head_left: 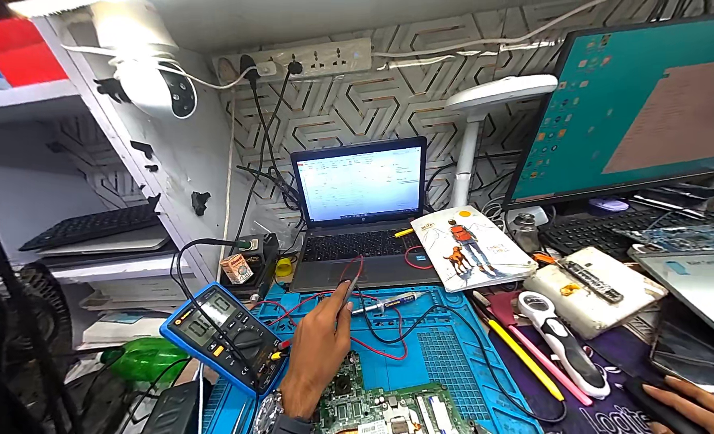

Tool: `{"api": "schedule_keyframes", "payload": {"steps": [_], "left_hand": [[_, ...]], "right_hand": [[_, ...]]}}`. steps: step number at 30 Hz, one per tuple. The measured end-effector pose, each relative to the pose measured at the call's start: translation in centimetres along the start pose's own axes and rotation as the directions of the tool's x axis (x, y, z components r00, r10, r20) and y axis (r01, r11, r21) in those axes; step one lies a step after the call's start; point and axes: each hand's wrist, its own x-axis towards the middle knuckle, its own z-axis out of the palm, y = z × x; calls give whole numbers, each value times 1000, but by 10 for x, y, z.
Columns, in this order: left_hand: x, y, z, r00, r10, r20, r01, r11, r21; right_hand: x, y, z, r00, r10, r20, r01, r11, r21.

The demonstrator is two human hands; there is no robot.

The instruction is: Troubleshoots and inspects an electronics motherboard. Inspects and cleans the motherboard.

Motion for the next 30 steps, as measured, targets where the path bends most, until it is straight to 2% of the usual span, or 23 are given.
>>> {"api": "schedule_keyframes", "payload": {"steps": [9, 15, 30], "left_hand": [[0, 1, 0, 1000, 2, -10, -2, 1000, 10], [0, 0, 0, 1000, 12, -12, -12, 1000, 11], [0, 0, 0, 1000, 20, -20, -20, 1000, -8]], "right_hand": [[-1, 4, 1, 1000, 0, 3, 0, 1000, 0], [0, -3, 1, 998, 58, -28, -59, 998, -33], [0, 6, 3, 1000, 19, 9, -18, 1000, -14]]}}
